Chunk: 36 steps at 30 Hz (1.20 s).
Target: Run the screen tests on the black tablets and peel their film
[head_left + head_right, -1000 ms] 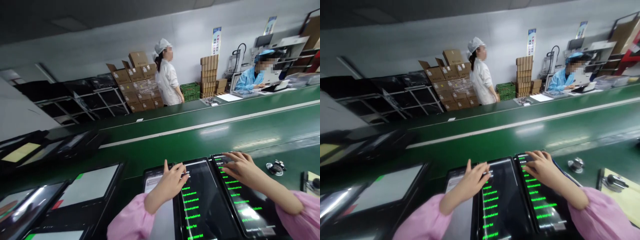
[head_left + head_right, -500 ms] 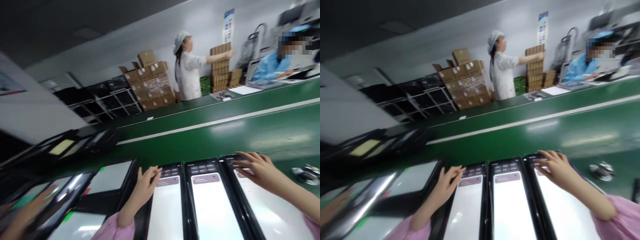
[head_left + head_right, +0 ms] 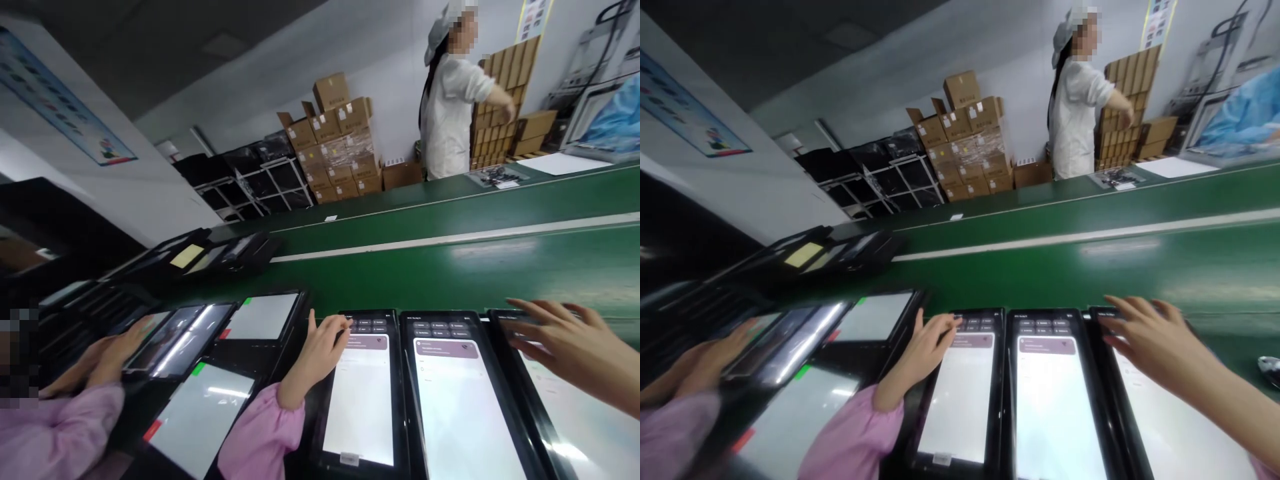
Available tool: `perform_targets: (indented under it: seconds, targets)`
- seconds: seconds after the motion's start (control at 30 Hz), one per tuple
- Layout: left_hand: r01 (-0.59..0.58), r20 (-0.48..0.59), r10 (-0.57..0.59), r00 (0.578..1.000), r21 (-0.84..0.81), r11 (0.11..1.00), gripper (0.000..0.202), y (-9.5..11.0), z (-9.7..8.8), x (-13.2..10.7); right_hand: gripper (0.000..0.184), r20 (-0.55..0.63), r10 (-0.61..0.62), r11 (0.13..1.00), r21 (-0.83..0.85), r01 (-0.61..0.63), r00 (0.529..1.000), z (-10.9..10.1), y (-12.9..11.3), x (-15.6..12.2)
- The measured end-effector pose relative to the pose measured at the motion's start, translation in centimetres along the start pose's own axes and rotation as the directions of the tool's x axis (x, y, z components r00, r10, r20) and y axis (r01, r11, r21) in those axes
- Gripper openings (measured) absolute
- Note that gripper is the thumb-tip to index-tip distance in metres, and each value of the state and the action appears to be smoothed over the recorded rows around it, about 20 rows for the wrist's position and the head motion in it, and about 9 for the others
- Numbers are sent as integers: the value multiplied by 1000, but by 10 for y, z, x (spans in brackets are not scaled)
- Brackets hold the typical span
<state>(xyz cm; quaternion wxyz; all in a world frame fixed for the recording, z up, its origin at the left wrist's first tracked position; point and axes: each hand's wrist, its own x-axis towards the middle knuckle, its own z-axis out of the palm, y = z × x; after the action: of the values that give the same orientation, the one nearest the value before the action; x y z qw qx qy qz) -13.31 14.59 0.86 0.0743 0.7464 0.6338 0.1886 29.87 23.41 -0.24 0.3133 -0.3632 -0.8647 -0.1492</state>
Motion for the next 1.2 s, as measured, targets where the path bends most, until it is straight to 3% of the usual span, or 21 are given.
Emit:
perform_targets:
  seconds: [0.07, 0.13, 0.23, 0.3, 0.5, 0.7, 0.87, 1.07, 1.2]
  targets:
    - [-7, 3, 7, 1000, -3, 1000, 17, -1, -1, 1, 57, 136, -148, 986, -57, 157, 980, -3, -27, 21]
    - [-12, 2, 12, 1000, -4, 1000, 16, -1, -1, 0, 40, 272, -196, 976, -36, 213, 942, 2, -57, 40]
    - [-19, -5, 19, 1000, 1, 1000, 16, -3, 1, -1, 30, 417, -165, 986, 60, 155, 894, 15, -91, 59]
    - [-25, -6, 25, 1000, 9, 1000, 17, -5, 3, -3, 25, 454, -134, 990, 110, 94, 881, 23, -102, 65]
    - [-51, -27, 52, 998, 30, 998, 19, -16, 9, -3, 20, 465, -86, 989, 149, 17, 881, 30, -103, 67]
    - [-93, -144, 95, 985, 16, 996, 25, -20, 10, -7, 20, 511, -46, 990, 136, -28, 858, 26, -105, 73]
    - [-176, -123, 174, 977, -8, 984, 24, 1, 14, -7, 17, 535, -28, 988, 142, -57, 845, 25, -108, 77]
    - [-264, -43, 262, 964, -42, 964, 25, 33, 22, 10, 23, 521, -22, 987, 148, -65, 853, 27, -108, 75]
    - [-288, -21, 287, 958, -35, 957, 24, 41, 24, 14, 24, 496, -8, 988, 138, -70, 868, 28, -107, 71]
